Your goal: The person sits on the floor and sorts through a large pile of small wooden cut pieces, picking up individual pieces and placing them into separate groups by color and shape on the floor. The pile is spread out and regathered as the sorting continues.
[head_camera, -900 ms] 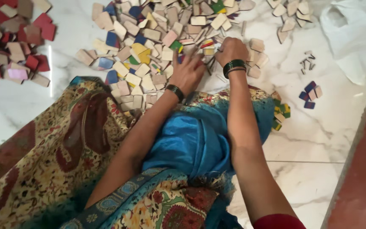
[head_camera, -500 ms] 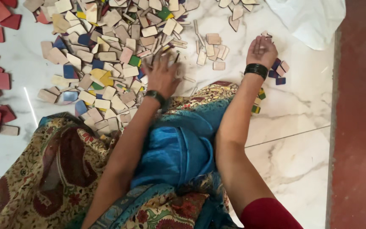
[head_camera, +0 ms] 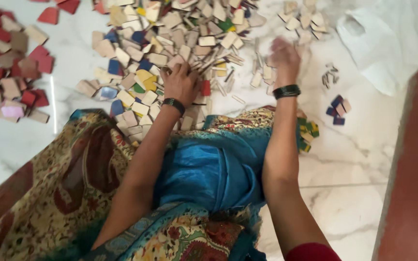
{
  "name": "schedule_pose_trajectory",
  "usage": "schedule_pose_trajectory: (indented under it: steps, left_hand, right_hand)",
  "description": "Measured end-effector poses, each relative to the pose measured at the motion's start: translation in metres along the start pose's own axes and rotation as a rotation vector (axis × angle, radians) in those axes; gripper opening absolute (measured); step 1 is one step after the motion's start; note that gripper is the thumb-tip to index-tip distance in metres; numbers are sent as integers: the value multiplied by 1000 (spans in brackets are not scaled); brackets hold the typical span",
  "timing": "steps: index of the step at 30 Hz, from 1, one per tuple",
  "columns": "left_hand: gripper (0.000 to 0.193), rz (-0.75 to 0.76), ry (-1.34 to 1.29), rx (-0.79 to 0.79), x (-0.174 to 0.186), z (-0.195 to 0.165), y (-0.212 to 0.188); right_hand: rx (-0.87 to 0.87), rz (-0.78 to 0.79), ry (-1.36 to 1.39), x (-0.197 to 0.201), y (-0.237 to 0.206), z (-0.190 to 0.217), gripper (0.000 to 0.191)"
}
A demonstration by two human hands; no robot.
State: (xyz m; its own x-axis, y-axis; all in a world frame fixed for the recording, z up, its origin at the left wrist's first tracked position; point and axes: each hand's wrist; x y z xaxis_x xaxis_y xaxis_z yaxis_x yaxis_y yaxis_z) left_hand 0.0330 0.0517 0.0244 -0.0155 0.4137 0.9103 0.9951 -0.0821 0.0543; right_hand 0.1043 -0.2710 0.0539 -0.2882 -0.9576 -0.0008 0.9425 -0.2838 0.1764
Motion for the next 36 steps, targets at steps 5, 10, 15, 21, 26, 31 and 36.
schedule_pose_trajectory:
  steps: [5,10,15,21,26,31,36]
  left_hand:
    - [31,-183,17,-44,26,59,-25]
    - [19,-325,-129,153,53,87,-25]
    - [26,-334,-115,110,60,97,-25]
    - [25,-347,-150,109,44,101,-39]
    - [25,-370,-150,116,49,109,-40]
    - [27,-313,-152,137,48,94,-39]
    - [14,-536,-112,191,63,130,-37]
  right_hand:
    - [169,454,-637,-72,-28,-3,21]
    - [84,578,-790,-75,-25,1,12]
    - [239,779,-934,-94,-39,-17,13]
    - [-216,801,-410,-114,-58,-31,12]
    - [321,900,-880,-141,-80,-10,16]
    - [-335,1029,-518,-152,-99,7,31]
    - [277,711,-875,-124,-60,3,22]
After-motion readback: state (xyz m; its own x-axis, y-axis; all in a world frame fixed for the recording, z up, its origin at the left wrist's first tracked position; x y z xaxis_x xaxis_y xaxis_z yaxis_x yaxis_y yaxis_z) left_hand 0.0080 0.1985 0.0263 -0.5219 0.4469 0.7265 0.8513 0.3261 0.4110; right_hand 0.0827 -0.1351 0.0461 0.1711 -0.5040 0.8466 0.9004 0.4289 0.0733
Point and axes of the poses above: each hand's wrist, its own y-axis towards the middle knuckle, its own x-axis out of the back of the hand, z = x × y, and after that the axes turned 9 degrees about x, right-handed
